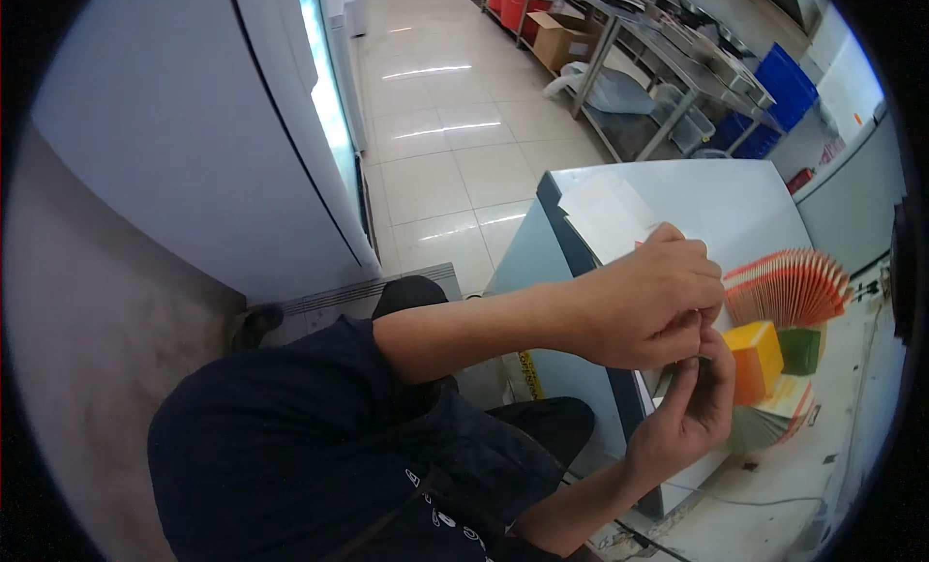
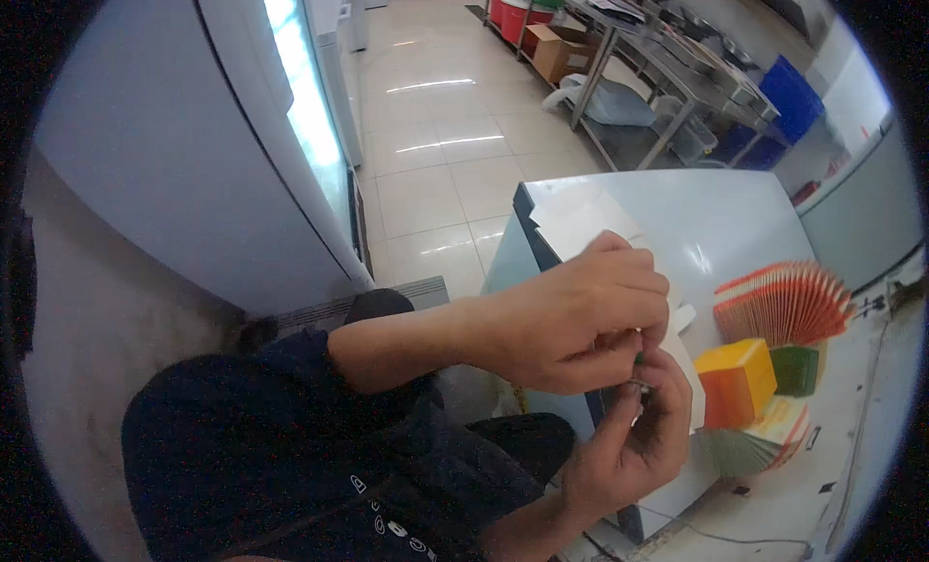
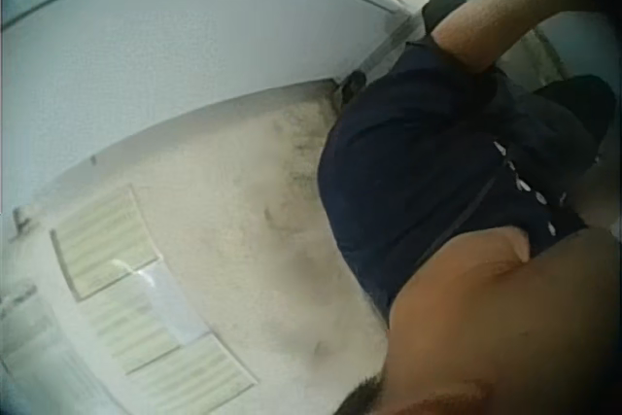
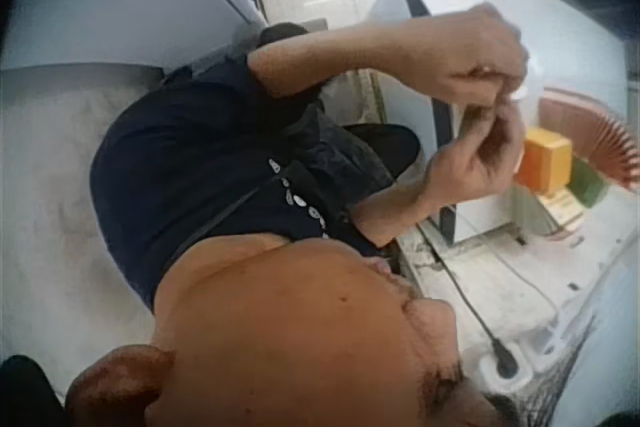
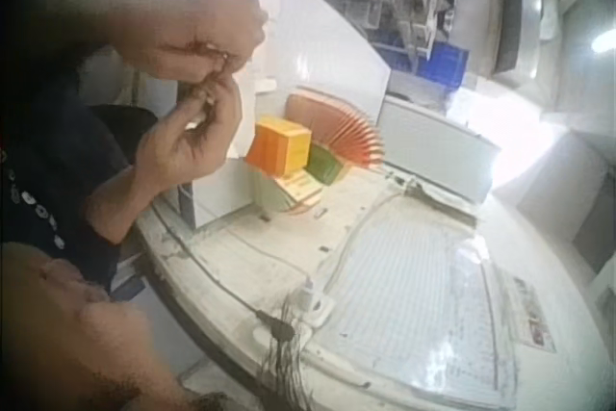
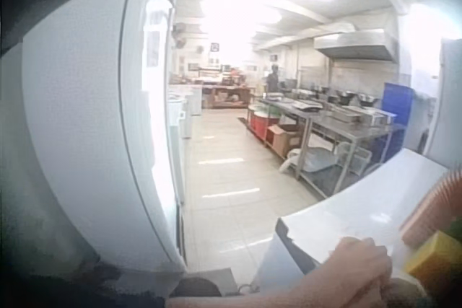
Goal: The person folds and assembles cardboard food boxes by hand, occasionally placing a small green packet inside before stacking the completed containers on a table.
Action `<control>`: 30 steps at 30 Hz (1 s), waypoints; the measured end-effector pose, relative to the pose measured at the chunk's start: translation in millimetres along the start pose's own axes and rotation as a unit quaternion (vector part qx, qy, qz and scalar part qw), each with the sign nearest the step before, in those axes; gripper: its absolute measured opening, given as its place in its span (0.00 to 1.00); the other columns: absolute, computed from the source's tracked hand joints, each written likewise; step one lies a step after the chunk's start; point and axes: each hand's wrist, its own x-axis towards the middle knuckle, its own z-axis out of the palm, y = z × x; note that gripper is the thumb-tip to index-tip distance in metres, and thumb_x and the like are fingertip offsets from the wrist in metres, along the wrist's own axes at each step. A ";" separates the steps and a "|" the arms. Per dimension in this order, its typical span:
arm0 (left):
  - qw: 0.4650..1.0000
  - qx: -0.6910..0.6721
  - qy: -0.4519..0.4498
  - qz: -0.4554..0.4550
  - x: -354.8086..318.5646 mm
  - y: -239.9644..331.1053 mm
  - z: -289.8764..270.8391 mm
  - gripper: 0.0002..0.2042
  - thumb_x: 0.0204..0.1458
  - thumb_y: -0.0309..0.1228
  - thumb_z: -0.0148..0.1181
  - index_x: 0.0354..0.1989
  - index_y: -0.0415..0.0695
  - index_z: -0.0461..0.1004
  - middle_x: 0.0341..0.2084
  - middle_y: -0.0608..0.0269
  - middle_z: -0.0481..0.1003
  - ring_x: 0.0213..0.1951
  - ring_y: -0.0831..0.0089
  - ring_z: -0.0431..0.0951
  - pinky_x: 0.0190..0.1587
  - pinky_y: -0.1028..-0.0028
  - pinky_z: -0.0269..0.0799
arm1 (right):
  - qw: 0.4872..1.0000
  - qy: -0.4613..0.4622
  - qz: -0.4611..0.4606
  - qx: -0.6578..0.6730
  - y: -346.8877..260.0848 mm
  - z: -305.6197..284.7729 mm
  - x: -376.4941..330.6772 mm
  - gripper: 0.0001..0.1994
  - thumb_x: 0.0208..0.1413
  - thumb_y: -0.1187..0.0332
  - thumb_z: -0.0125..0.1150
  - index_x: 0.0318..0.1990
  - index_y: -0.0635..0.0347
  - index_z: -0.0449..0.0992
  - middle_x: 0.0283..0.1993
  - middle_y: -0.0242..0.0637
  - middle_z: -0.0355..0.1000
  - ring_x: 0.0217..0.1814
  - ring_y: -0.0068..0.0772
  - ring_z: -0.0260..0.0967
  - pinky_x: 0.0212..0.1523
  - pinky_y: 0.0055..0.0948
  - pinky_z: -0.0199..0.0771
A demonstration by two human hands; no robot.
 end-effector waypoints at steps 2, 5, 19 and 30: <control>1.000 -0.020 0.006 -0.007 -0.7 -2.0 1.5 0.03 0.43 0.26 0.54 0.25 0.44 0.67 0.24 0.61 0.64 0.33 0.63 0.65 0.44 0.64 0.55 | 1.000 -0.012 -0.004 0.003 0.0 1.9 -0.2 0.06 0.56 0.82 0.53 0.40 0.73 0.71 0.47 0.49 0.72 0.48 0.36 0.70 0.51 0.32 0.70; 1.000 0.009 0.019 0.014 -1.4 -3.4 2.6 0.03 0.43 0.27 0.54 0.25 0.43 0.67 0.24 0.61 0.65 0.33 0.63 0.65 0.44 0.63 0.55 | 1.000 0.022 0.002 0.006 10.9 2.8 -3.6 0.06 0.56 0.81 0.54 0.40 0.73 0.71 0.46 0.49 0.72 0.48 0.38 0.70 0.50 0.33 0.71; 0.986 -0.114 0.044 0.115 -0.8 -2.7 16.8 0.04 0.47 0.27 0.54 0.23 0.44 0.67 0.24 0.61 0.66 0.33 0.61 0.66 0.44 0.60 0.56 | 0.989 -0.005 -0.024 0.145 34.1 -21.2 -3.8 0.06 0.59 0.79 0.54 0.41 0.72 0.72 0.49 0.44 0.69 0.50 0.36 0.69 0.51 0.30 0.71; 0.970 0.036 0.191 0.147 0.3 -18.1 41.1 0.26 0.45 0.41 0.66 0.51 0.40 0.68 0.46 0.47 0.66 0.50 0.54 0.64 0.53 0.51 0.53 | 0.968 -0.032 0.170 0.181 12.5 -27.7 32.2 0.21 0.62 0.68 0.54 0.59 0.66 0.62 0.52 0.48 0.68 0.50 0.39 0.69 0.46 0.31 0.73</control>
